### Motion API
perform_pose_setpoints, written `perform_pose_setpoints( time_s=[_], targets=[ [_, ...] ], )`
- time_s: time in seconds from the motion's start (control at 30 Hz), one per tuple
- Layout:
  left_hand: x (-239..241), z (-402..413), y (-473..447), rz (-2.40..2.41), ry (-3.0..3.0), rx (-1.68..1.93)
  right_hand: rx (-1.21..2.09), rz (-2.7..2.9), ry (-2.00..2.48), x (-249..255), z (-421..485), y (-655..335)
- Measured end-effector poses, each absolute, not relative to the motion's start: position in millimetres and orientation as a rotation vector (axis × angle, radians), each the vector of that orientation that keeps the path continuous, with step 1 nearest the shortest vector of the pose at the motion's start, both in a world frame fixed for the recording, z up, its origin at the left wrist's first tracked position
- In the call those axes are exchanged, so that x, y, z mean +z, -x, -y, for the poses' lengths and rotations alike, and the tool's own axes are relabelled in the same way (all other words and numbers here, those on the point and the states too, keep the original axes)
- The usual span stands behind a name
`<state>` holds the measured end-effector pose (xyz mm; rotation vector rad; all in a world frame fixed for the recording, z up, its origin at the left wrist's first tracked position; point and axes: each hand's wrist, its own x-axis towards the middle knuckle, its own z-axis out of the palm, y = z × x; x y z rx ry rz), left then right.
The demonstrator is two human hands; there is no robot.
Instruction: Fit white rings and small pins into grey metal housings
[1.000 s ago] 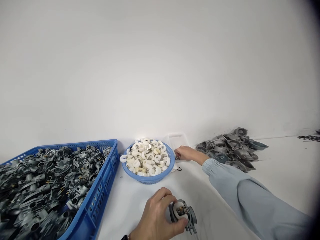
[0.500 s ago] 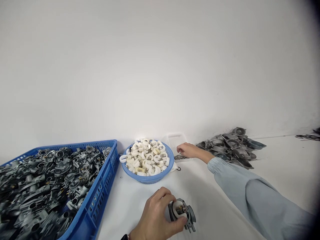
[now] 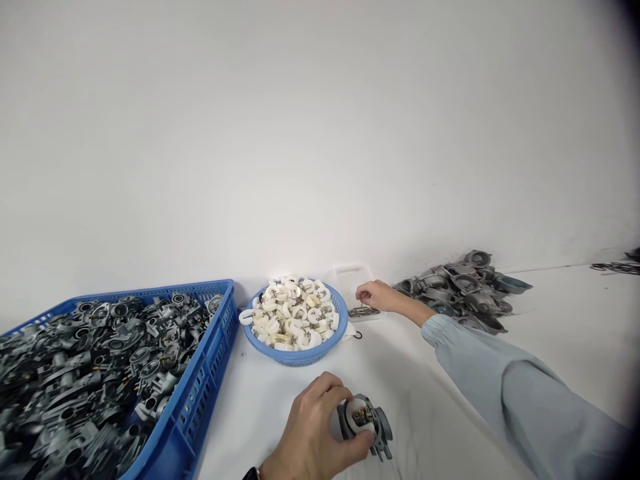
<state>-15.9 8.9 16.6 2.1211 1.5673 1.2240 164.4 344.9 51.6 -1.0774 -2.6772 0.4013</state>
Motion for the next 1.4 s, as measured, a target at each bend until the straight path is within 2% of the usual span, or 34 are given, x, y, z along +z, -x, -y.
perform_pose_setpoints(
  time_s=[0.5, 0.8, 0.87, 0.97, 1.1, 1.4],
  targets=[
    [17, -8, 17, -1.574, -2.093, 1.194, 0.648, 2.235, 1.048, 49, -331, -186],
    [19, -6, 17, -1.523, -2.08, 1.196, 1.397, 2.094, 0.74, 45, -204, -196],
    [20, -5, 17, -1.531, -2.081, 1.191, 1.684, 1.988, 0.64, 40, -176, -195],
    [21, -5, 18, -1.536, -2.101, 1.192, 1.876, 1.869, 0.589, 34, -151, -191],
    [20, -4, 19, -1.546, -2.197, 1.149, 1.901, 1.818, 0.642, 31, -140, -188],
    [17, 0, 18, -1.612, -2.427, 1.035, 1.733, 1.877, 0.699, 26, -130, -188]
  ],
)
